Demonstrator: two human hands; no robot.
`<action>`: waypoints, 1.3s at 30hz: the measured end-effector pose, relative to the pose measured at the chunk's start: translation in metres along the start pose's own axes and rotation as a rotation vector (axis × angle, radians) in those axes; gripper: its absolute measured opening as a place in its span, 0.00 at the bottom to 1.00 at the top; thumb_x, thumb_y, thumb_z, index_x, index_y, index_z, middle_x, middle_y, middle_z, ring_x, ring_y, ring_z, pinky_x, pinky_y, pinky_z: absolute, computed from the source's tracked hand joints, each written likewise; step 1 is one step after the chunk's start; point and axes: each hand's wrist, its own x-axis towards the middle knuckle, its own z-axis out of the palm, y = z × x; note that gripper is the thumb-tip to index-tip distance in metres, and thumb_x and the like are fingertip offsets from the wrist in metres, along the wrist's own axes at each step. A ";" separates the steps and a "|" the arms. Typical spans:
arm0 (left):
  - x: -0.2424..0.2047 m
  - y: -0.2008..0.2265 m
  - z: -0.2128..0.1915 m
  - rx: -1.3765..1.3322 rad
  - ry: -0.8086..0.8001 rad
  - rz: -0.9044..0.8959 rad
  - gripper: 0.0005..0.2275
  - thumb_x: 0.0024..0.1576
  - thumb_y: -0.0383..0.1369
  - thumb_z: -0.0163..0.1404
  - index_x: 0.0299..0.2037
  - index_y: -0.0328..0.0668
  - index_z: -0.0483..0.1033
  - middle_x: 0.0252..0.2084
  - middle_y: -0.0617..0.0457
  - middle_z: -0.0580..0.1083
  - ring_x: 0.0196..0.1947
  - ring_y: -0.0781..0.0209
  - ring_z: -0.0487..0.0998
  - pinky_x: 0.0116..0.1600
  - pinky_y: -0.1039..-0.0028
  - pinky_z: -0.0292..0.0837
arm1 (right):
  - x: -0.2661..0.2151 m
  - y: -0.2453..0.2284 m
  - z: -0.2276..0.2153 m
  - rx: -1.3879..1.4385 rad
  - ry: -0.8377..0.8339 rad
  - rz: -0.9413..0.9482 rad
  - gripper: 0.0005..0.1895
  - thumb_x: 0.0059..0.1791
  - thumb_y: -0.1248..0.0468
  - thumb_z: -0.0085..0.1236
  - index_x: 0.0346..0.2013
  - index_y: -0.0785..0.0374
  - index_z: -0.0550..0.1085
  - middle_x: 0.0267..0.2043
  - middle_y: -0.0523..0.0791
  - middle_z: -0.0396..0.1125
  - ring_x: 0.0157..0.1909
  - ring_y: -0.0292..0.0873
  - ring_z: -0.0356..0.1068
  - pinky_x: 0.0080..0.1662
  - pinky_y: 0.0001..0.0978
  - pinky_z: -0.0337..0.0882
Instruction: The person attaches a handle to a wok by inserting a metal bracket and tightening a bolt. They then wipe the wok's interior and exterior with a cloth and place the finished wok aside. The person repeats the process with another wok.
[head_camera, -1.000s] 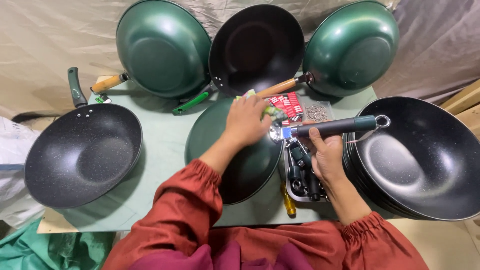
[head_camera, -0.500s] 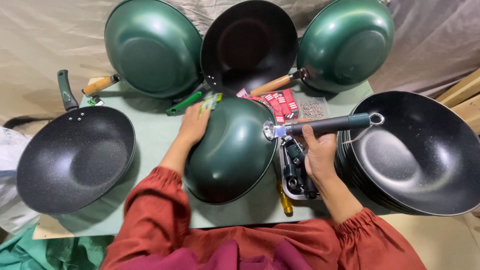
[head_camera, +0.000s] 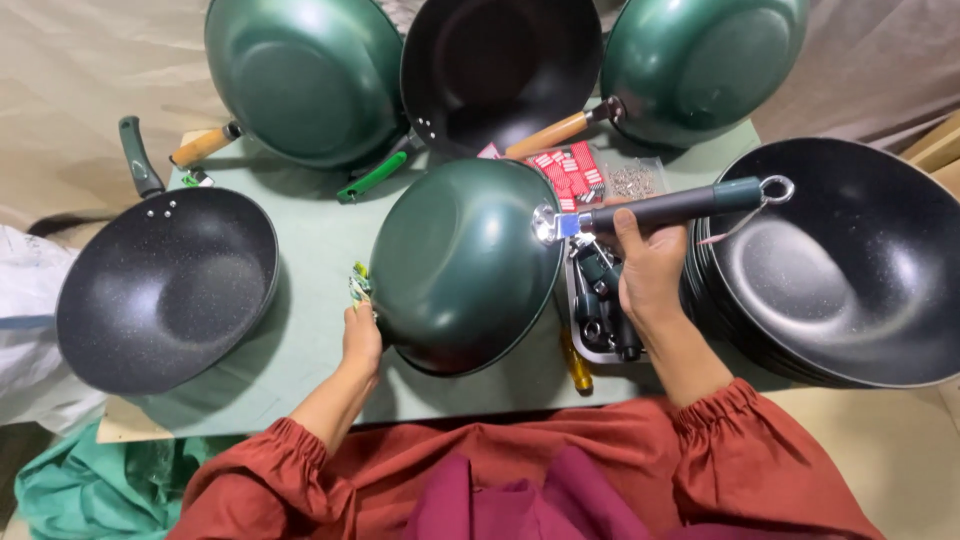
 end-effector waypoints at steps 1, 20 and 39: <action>-0.010 -0.005 0.004 0.000 0.001 -0.004 0.27 0.61 0.50 0.34 0.61 0.36 0.62 0.64 0.30 0.64 0.67 0.31 0.63 0.70 0.49 0.60 | 0.001 0.003 -0.003 -0.001 -0.002 0.004 0.17 0.56 0.72 0.56 0.52 0.57 0.58 0.47 0.50 0.72 0.46 0.43 0.77 0.44 0.37 0.84; -0.114 -0.077 0.112 -0.828 0.049 -0.217 0.22 0.63 0.43 0.39 0.65 0.54 0.49 0.66 0.35 0.59 0.47 0.28 0.76 0.46 0.43 0.82 | 0.007 0.011 -0.016 0.047 0.000 0.036 0.19 0.55 0.72 0.57 0.52 0.56 0.58 0.46 0.50 0.73 0.42 0.42 0.77 0.42 0.35 0.85; -0.136 -0.024 0.147 -0.149 -0.467 0.044 0.35 0.52 0.49 0.53 0.69 0.42 0.64 0.65 0.49 0.71 0.53 0.59 0.75 0.55 0.77 0.68 | -0.018 -0.037 0.003 0.065 -0.092 0.055 0.14 0.52 0.73 0.57 0.50 0.69 0.66 0.49 0.50 0.71 0.46 0.40 0.74 0.49 0.25 0.78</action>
